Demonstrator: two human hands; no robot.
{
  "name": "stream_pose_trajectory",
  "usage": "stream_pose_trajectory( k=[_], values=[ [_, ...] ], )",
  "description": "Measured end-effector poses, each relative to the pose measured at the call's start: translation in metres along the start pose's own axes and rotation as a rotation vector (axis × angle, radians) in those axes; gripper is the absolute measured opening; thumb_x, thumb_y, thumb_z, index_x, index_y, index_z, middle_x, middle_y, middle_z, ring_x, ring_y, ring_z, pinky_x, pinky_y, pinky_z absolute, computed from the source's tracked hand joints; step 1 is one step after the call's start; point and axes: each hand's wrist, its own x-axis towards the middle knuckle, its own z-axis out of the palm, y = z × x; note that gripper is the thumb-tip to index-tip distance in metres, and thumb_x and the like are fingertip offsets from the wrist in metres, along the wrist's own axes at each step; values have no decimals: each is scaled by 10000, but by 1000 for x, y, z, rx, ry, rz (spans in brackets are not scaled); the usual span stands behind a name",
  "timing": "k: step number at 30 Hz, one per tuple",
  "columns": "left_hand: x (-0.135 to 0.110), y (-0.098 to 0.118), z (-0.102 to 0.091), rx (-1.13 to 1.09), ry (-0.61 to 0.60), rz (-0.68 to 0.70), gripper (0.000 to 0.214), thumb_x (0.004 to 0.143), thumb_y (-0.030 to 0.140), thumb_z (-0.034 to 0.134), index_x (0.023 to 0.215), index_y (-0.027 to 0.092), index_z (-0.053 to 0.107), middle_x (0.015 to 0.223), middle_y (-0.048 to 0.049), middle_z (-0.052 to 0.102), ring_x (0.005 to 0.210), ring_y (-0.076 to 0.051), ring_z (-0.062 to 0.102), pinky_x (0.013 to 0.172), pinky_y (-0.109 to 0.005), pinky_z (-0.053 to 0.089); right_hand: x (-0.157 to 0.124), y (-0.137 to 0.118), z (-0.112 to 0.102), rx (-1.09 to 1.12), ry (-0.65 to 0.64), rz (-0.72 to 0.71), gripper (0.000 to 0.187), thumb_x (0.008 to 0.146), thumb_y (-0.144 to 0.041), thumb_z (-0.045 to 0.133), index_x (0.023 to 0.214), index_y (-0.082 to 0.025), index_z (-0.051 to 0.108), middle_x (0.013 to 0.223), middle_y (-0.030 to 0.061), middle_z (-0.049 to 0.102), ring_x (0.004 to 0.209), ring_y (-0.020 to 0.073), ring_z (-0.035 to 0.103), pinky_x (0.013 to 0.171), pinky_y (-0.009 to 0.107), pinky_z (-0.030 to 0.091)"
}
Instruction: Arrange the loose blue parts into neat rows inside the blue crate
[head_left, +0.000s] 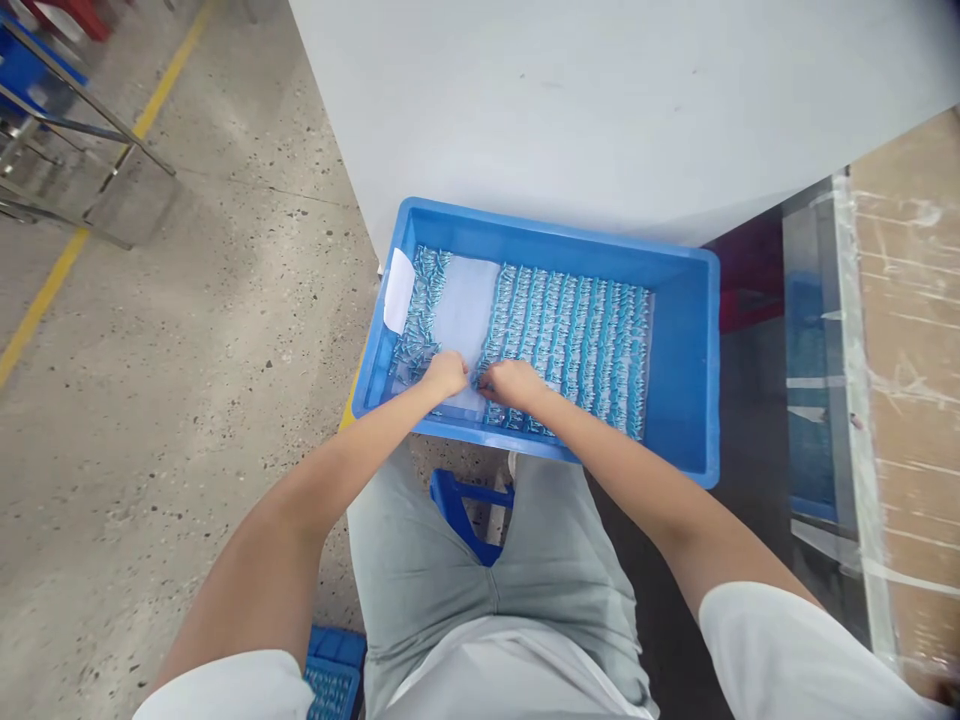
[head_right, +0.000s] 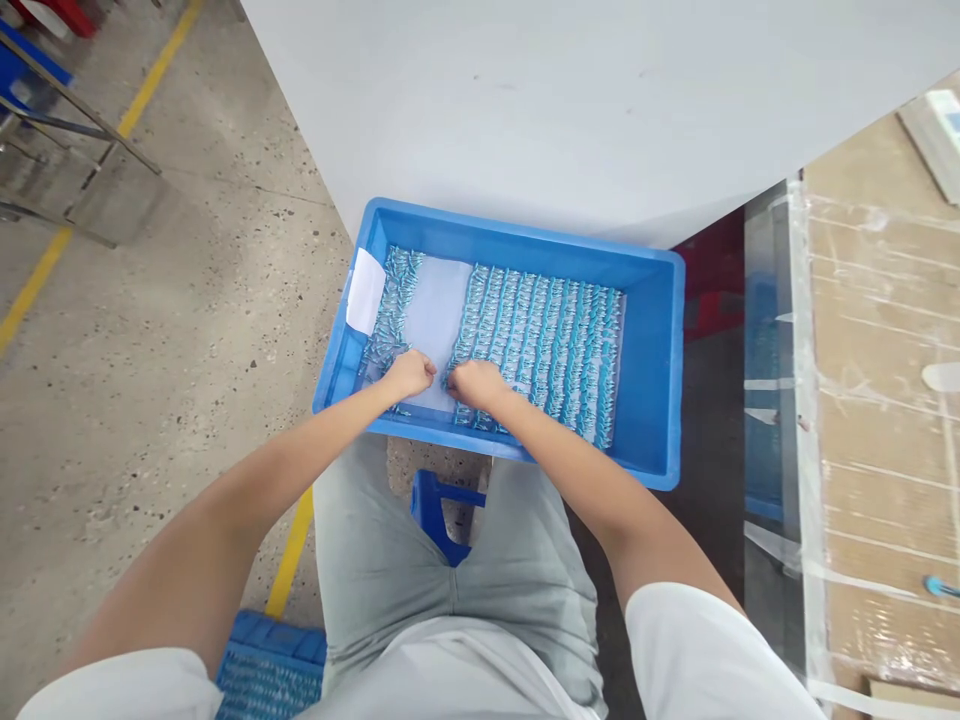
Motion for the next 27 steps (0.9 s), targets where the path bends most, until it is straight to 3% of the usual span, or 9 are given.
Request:
stream_pose_trajectory(
  k=[8,21,24,27],
  values=[
    [11,0,22,-8,-62,3,312,776,38,628,1031,123,787,1048,-116,775,1026,-211,715,928,-238,521,0,3,2,16,-2,-4,324,1062,-423,588,1202,-133,630,1161,92,587,1061,195,583,969,394,542],
    [10,6,22,-18,-85,-4,296,791,24,615,1014,120,783,1008,-101,778,1022,-199,712,915,-222,514,-7,4,1,58,40,-15,303,1060,-406,594,1175,-130,636,1138,85,593,1046,190,586,963,390,542],
    [-9,6,3,-146,-41,-10,289,794,38,623,1025,119,777,1041,-108,775,1042,-200,706,953,-242,520,-10,6,-6,81,96,-8,308,1068,-406,576,1208,-138,632,1156,86,591,1059,193,582,969,391,536],
    [-72,1,-32,-520,125,119,270,826,179,642,1062,152,770,1030,-91,775,963,-182,714,935,-278,558,-4,4,-18,93,183,-4,336,1093,-396,517,1307,-149,596,1208,93,573,1097,203,570,976,395,526]
  ],
)
